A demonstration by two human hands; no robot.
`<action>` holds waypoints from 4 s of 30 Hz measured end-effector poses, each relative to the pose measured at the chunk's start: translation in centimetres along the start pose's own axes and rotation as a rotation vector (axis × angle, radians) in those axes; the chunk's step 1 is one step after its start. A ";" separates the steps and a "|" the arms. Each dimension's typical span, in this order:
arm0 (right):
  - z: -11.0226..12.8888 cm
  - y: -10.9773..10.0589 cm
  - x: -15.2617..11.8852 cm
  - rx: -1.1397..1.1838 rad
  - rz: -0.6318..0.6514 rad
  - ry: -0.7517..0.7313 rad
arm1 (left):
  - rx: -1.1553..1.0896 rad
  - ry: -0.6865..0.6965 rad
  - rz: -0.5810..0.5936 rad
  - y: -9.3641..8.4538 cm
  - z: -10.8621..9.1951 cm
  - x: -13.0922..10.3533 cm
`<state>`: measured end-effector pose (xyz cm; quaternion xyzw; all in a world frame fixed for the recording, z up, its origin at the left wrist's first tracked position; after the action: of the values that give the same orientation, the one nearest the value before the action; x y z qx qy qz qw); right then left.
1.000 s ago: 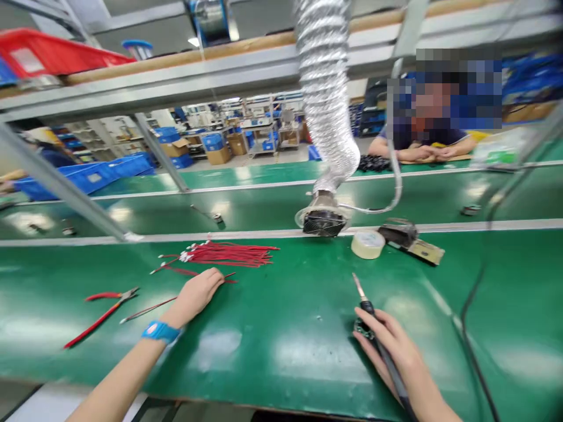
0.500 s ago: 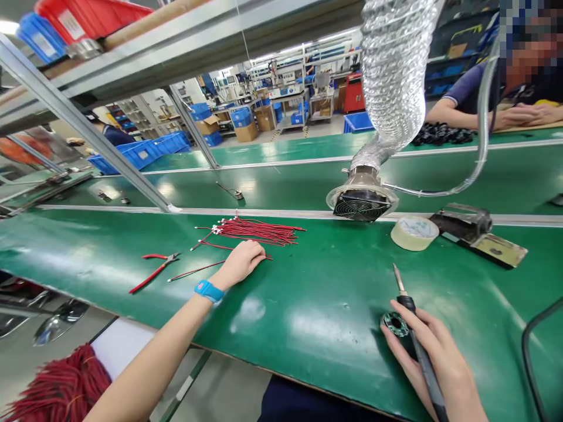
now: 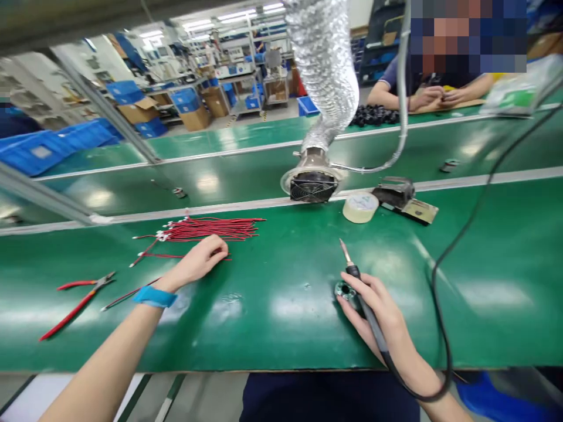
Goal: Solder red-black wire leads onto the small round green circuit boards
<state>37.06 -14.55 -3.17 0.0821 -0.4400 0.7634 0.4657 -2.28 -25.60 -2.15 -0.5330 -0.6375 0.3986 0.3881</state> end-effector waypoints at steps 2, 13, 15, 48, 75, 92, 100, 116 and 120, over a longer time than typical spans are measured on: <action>-0.3 0.0 0.0 0.032 0.012 0.031 | -0.004 -0.040 -0.123 -1.5 0.1 -0.2; -0.3 0.6 -0.2 0.117 0.023 0.145 | 0.389 0.386 -0.753 -3.2 -12.7 -2.5; -0.1 0.8 -0.2 0.122 0.028 0.167 | 0.220 0.407 -0.583 0.0 -15.7 -1.2; -3.1 -5.4 -6.1 0.464 -0.442 0.509 | -0.494 0.061 -0.231 11.1 -25.2 2.6; -2.4 -5.5 -5.4 0.438 -0.414 0.483 | -0.405 0.097 -0.268 11.0 -25.5 2.4; -2.8 -4.9 -5.0 0.501 -0.358 0.510 | -0.402 0.085 -0.293 10.3 -26.0 2.7; -2.9 -4.4 -4.8 0.470 -0.305 0.510 | -0.401 0.060 -0.306 10.2 -26.0 3.0; -3.0 -4.9 -4.4 0.583 -0.392 0.537 | -0.382 0.058 -0.284 10.2 -26.0 3.3; -3.1 -4.5 -4.6 0.573 -0.388 0.537 | -0.362 0.065 -0.285 10.3 -25.9 3.2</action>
<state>44.01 -14.35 -4.84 0.0875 -0.0502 0.7473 0.6568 24.97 -18.82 -1.56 -0.5113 -0.7545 0.2014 0.3588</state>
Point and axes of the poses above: each hand's wrist, its own x-axis towards the middle knuckle, its own y-axis out of the palm, z = x × y, the point moved 9 cm from there along x, towards the middle knuckle, and after that the axes turned 3 degrees about y, right-handed, at the moved point
